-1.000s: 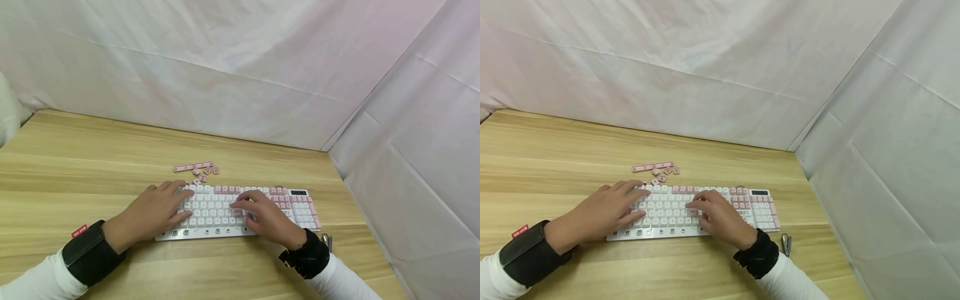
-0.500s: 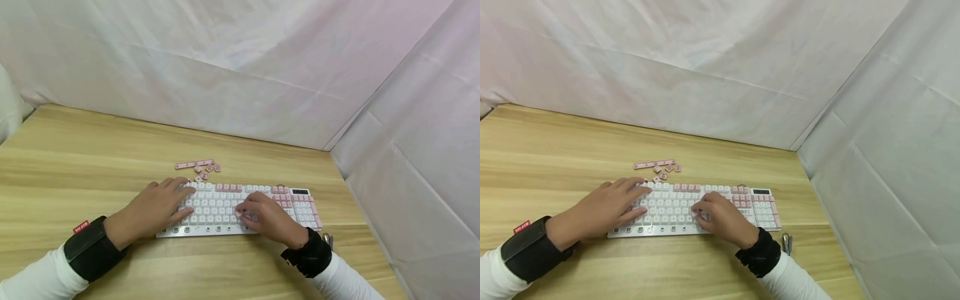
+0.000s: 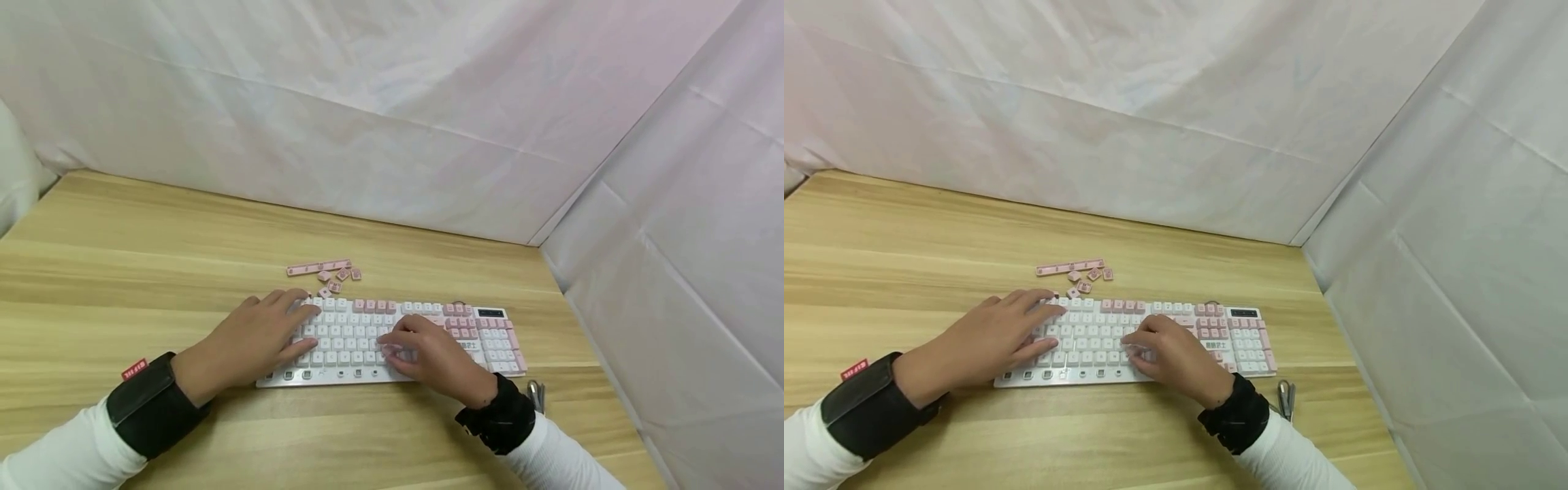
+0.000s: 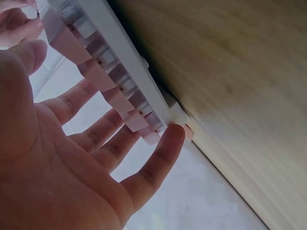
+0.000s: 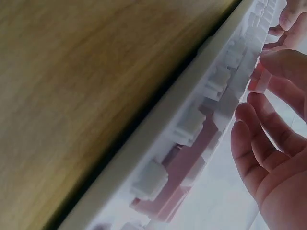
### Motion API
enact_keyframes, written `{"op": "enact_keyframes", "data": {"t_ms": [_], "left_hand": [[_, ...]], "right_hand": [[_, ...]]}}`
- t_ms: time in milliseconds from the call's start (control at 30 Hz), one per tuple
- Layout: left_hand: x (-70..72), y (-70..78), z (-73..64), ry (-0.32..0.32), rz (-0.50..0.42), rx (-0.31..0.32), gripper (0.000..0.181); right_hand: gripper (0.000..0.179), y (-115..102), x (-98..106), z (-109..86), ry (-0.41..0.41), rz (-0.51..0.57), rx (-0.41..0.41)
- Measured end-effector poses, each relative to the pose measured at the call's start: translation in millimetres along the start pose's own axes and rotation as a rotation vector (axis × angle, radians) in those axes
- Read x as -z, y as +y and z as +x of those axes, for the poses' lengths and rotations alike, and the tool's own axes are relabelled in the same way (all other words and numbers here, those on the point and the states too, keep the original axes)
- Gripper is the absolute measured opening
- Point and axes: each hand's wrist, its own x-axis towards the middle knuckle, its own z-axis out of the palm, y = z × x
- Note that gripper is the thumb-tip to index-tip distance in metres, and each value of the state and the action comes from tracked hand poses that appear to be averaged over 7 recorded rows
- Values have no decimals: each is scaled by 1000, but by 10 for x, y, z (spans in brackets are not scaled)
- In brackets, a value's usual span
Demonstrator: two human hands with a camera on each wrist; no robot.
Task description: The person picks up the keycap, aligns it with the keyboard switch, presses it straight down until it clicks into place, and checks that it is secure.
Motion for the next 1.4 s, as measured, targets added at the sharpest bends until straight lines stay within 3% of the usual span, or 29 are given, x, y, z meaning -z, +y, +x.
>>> {"op": "enact_keyframes", "data": {"t_ms": [200,467,867,1133,1400], "left_hand": [[-15,6,-9,-4,2,-3,50],[8,4,-15,-2,0,-6,50],[13,-8,-4,9,1,-13,50],[25,-1,14,1,-1,-19,50],[33,-10,6,-19,3,-10,51]], "right_hand": [[13,8,32,-47,-23,-40,-9],[14,28,80,-78,-63,50,-45],[14,72,129,-109,-72,86,-85],[10,-8,162,-231,-71,52,-65],[11,-30,73,-299,-89,26,-119]]}}
